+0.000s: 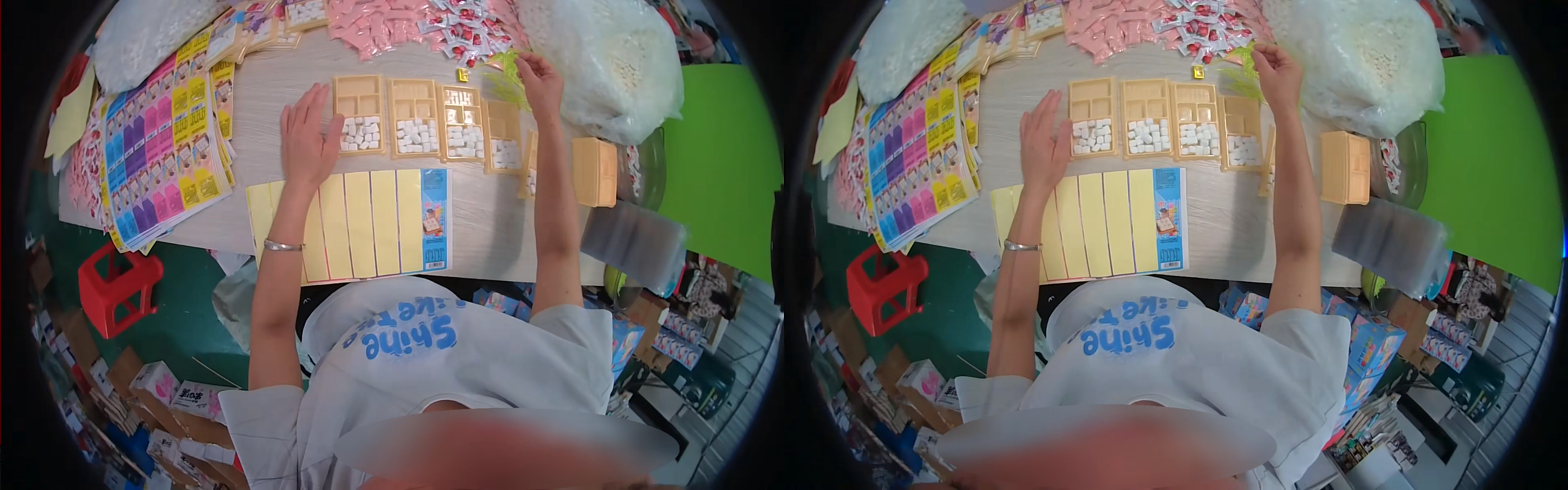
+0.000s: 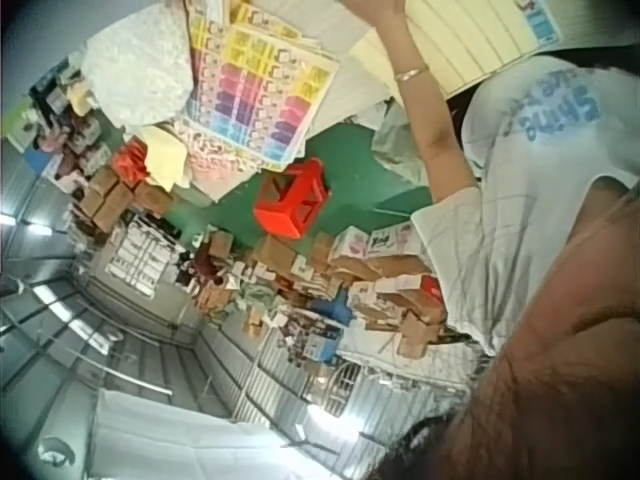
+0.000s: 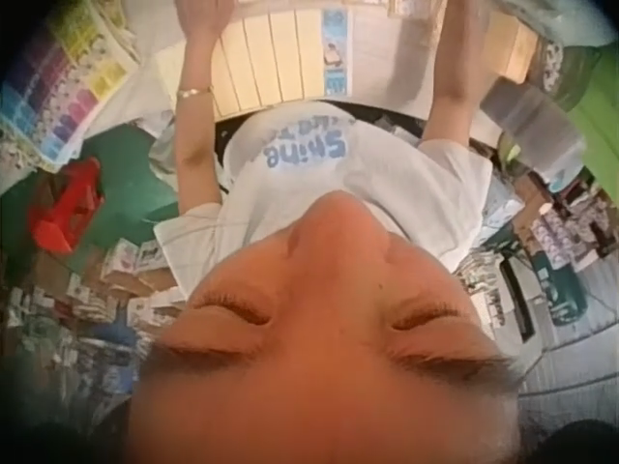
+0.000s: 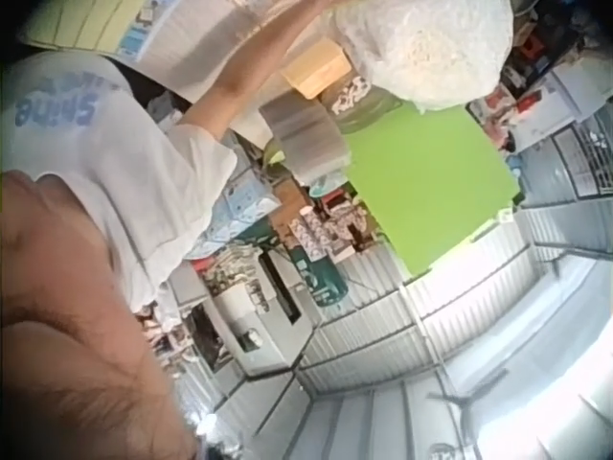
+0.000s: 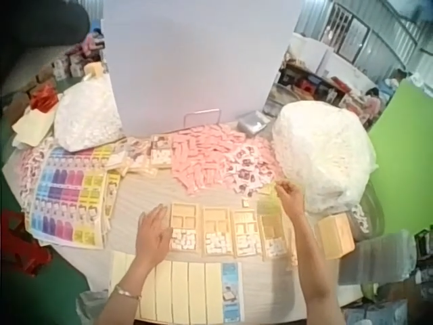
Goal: Packaging small white blocks into plastic trays and then sealing them into plastic sleeves with labels.
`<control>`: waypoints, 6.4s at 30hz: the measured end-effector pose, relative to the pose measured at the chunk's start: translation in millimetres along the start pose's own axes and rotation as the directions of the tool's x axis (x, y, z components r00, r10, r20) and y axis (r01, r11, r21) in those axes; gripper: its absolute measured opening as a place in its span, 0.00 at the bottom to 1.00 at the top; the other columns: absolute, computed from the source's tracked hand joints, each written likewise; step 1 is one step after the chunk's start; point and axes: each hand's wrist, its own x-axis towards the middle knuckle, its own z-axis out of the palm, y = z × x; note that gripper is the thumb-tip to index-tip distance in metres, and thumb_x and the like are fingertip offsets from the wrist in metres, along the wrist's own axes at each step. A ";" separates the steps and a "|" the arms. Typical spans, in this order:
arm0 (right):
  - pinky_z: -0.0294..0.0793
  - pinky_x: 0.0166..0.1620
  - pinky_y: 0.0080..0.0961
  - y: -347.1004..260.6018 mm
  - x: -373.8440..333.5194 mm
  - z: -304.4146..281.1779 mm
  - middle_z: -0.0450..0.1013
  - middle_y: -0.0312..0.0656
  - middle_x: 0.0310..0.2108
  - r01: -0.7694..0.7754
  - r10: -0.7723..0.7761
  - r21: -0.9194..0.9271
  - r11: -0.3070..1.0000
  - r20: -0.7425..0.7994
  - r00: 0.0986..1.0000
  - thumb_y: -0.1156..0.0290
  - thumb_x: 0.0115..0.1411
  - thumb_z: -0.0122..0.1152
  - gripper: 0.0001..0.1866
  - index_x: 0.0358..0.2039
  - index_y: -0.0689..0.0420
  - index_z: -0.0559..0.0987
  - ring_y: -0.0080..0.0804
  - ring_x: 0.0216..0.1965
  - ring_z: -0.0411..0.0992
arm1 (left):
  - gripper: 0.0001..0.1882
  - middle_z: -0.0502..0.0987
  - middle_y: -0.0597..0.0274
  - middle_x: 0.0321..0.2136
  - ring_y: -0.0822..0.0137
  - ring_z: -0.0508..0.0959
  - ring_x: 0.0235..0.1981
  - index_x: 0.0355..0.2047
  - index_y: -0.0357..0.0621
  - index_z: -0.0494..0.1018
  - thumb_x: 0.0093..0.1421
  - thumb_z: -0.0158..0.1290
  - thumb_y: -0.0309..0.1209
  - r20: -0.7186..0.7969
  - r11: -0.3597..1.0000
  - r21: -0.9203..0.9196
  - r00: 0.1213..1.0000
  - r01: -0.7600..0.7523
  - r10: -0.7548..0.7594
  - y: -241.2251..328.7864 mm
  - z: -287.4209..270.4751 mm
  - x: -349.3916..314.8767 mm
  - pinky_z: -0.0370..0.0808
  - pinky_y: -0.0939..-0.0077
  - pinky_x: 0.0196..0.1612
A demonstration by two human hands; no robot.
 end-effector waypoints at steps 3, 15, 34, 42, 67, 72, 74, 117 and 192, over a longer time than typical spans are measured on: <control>0.72 0.35 0.15 -50.6 -30.3 -3.0 0.78 0.31 0.31 -0.004 0.012 -0.044 0.999 0.194 0.981 0.72 0.64 0.67 0.08 0.41 0.62 0.83 0.15 0.30 0.72 | 0.26 0.69 0.52 0.63 0.51 0.68 0.64 0.62 0.45 0.69 0.67 0.52 0.40 -0.015 0.999 -0.036 1.000 -0.006 0.005 1.4 -7.5 -3.9 0.54 0.48 0.70; 0.78 0.37 0.34 -135.6 -281.5 -89.1 0.81 0.45 0.31 -0.068 0.656 -0.654 0.754 0.754 0.029 0.74 0.55 0.65 0.06 0.33 0.59 0.84 0.41 0.33 0.80 | 0.10 0.79 0.69 0.45 0.62 0.75 0.50 0.37 0.54 0.84 0.53 0.66 0.30 -0.084 0.978 -0.128 0.984 -0.165 0.155 9.6 -8.1 -5.5 0.66 0.62 0.59; 0.77 0.33 0.27 -160.9 -199.0 70.2 0.77 0.44 0.31 0.375 -0.234 -0.147 0.915 0.564 0.792 0.79 0.60 0.65 0.13 0.46 0.58 0.83 0.34 0.28 0.76 | 0.21 0.80 0.54 0.51 0.65 0.80 0.46 0.64 0.40 0.65 0.71 0.42 0.23 0.072 0.659 -0.736 0.986 0.156 -0.152 30.5 -39.6 0.0 0.78 0.70 0.50; 0.76 0.32 0.19 -147.6 -189.0 187.0 0.76 0.39 0.33 0.301 -0.302 0.061 0.952 0.367 0.880 0.79 0.58 0.69 0.13 0.45 0.57 0.84 0.23 0.28 0.76 | 0.28 0.63 0.42 0.66 0.57 0.68 0.64 0.72 0.40 0.51 0.76 0.40 0.38 0.483 -0.287 -0.864 0.841 0.413 -0.244 64.4 -46.4 -22.9 0.67 0.63 0.66; 0.77 0.35 0.28 -107.3 -181.7 151.5 0.77 0.40 0.32 0.409 -0.285 -0.419 0.811 0.328 0.901 0.74 0.56 0.71 0.13 0.43 0.54 0.86 0.35 0.31 0.77 | 0.23 0.76 0.60 0.38 0.56 0.79 0.40 0.45 0.47 0.81 0.51 0.69 0.44 -0.014 1.000 -0.002 1.000 -0.009 0.009 28.9 -13.0 -8.2 0.78 0.63 0.43; 0.77 0.35 0.28 -109.4 -181.7 148.6 0.77 0.41 0.32 0.390 -0.261 -0.389 0.835 0.344 0.902 0.75 0.56 0.71 0.13 0.44 0.54 0.85 0.34 0.31 0.77 | 0.26 0.74 0.57 0.42 0.54 0.78 0.44 0.46 0.46 0.80 0.49 0.70 0.44 0.071 0.991 -0.024 0.989 0.131 -0.129 33.6 -9.5 -5.4 0.77 0.59 0.48; 0.77 0.35 0.28 -109.5 -183.4 150.7 0.77 0.41 0.33 0.395 -0.257 -0.393 0.830 0.358 0.898 0.75 0.56 0.71 0.14 0.44 0.54 0.85 0.34 0.31 0.77 | 0.26 0.74 0.56 0.43 0.54 0.78 0.43 0.46 0.46 0.80 0.49 0.70 0.43 0.085 0.988 -0.042 0.986 0.150 -0.146 31.6 -9.6 -5.1 0.77 0.59 0.47; 0.77 0.44 0.41 -8.8 -12.4 5.8 0.80 0.48 0.41 0.200 0.036 -0.877 0.437 0.239 0.970 0.60 0.61 0.61 0.12 0.39 0.52 0.84 0.49 0.42 0.79 | 0.23 0.67 0.63 0.67 0.54 0.61 0.70 0.65 0.53 0.68 0.71 0.43 0.38 0.139 0.972 0.214 0.988 -0.093 0.064 -5.5 0.6 18.1 0.48 0.43 0.71; 0.75 0.45 0.37 -30.7 -17.0 -12.1 0.80 0.40 0.31 0.501 -0.173 -0.654 0.566 0.500 0.848 0.69 0.55 0.68 0.06 0.33 0.53 0.87 0.42 0.39 0.76 | 0.49 0.58 0.54 0.71 0.55 0.53 0.73 0.69 0.40 0.60 0.59 0.52 0.64 0.318 0.931 0.297 0.941 -0.211 0.111 112.2 54.7 -12.8 0.44 0.36 0.71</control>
